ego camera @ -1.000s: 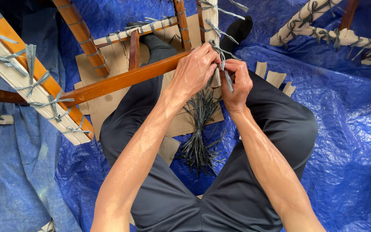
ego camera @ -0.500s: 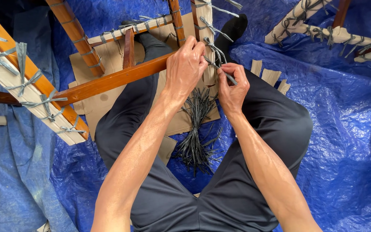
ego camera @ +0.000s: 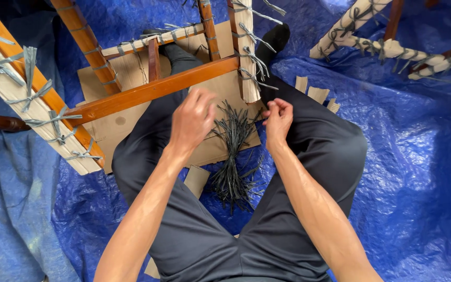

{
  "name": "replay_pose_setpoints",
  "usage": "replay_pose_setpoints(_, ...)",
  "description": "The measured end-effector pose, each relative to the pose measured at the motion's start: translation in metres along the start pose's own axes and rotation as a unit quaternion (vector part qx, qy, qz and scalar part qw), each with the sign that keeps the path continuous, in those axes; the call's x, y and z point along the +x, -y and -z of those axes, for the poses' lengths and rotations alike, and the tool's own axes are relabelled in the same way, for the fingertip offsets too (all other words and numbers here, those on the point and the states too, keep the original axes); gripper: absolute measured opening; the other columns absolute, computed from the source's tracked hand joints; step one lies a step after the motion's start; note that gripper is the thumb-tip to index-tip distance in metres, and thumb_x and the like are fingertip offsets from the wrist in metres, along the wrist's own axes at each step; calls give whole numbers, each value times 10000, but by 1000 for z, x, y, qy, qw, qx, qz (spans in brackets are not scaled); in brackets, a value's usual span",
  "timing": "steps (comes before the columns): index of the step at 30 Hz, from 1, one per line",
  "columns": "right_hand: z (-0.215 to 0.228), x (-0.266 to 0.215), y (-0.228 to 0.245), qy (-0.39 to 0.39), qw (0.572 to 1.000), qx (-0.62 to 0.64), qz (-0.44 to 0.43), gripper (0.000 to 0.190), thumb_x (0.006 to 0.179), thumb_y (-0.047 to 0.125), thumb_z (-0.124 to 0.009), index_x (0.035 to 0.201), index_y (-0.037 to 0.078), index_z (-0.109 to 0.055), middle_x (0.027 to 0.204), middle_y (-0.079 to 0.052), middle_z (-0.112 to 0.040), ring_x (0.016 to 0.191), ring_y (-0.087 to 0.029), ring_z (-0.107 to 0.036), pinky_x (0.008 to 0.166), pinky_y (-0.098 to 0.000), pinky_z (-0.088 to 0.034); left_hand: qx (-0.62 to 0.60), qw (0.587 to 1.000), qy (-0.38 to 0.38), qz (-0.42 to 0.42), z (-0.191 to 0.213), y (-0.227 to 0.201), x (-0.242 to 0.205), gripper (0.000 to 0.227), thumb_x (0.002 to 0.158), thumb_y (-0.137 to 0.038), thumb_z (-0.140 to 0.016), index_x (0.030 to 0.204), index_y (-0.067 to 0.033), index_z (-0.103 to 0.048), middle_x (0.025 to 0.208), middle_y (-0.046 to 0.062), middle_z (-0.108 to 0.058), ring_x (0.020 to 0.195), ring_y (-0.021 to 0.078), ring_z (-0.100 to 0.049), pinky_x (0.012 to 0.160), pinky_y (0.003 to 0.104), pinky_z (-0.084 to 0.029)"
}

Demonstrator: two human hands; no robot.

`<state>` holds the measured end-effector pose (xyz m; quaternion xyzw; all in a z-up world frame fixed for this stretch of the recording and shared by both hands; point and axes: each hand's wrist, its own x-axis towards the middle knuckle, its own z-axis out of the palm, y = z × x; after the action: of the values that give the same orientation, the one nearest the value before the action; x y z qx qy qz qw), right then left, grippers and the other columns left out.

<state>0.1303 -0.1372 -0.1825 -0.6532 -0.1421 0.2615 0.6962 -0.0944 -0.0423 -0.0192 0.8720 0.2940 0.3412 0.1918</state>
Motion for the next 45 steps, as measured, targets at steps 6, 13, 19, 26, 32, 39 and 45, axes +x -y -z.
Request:
replay_pose_setpoints(6,8,-43,-63,44,986,-111,-115,232,956,140,-632,1158,35,-590,994,-59,-690,783,-131,-677,591,-289,-537,-35,986,19,162,20,46,-94,173,913,-42,-668,1082,-65,-693,1067,103,-651,858,259,-715,725,376,-561)
replay_pose_setpoints(13,37,-91,-158,57,912,-403,-45,298,831,210,-744,1054,21,-691,971,-125,-752,922,-275,-713,868,-399,-543,-165,962,0,218,5,19,-121,149,925,-90,-665,1065,-83,-713,1037,102,-671,847,241,-722,752,395,-559)
replay_pose_setpoints(19,26,-134,-140,88,880,-465,-33,312,824,215,-739,1075,31,-715,955,-180,-743,888,-339,-711,817,-437,-551,-199,957,39,208,15,14,-141,163,928,-88,-651,1089,-71,-674,1066,104,-655,844,244,-721,759,409,-556)
replay_pose_setpoints(26,34,-146,-160,61,870,-490,-22,305,810,233,-756,1031,23,-732,962,-199,-733,907,-375,-701,838,-459,-546,-191,952,100,216,13,22,-151,167,907,-103,-666,1071,-72,-673,1036,104,-655,842,249,-719,762,423,-549)
replay_pose_setpoints(32,29,-150,-179,17,870,-490,-54,471,816,248,-762,1206,15,-637,1148,-231,-706,1069,-400,-662,951,-462,-508,-167,938,175,247,-11,29,-144,172,914,-162,-658,1071,-96,-679,1055,96,-668,859,252,-725,768,439,-548)
replay_pose_setpoints(39,18,-137,-166,113,881,-456,-61,845,761,388,-857,1374,-24,-446,1254,-255,-643,1152,-417,-628,970,-464,-491,-106,940,219,240,-18,29,-143,199,898,-196,-681,1073,-102,-684,1083,112,-679,883,314,-705,793,454,-546)
replay_pose_setpoints(45,15,-102,-187,166,869,-446,-136,770,724,349,-841,1316,-13,-509,1079,-227,-725,993,-387,-717,872,-440,-561,-57,947,211,237,-37,14,-143,185,900,-192,-680,1062,-102,-684,1070,114,-690,921,341,-693,800,472,-543)
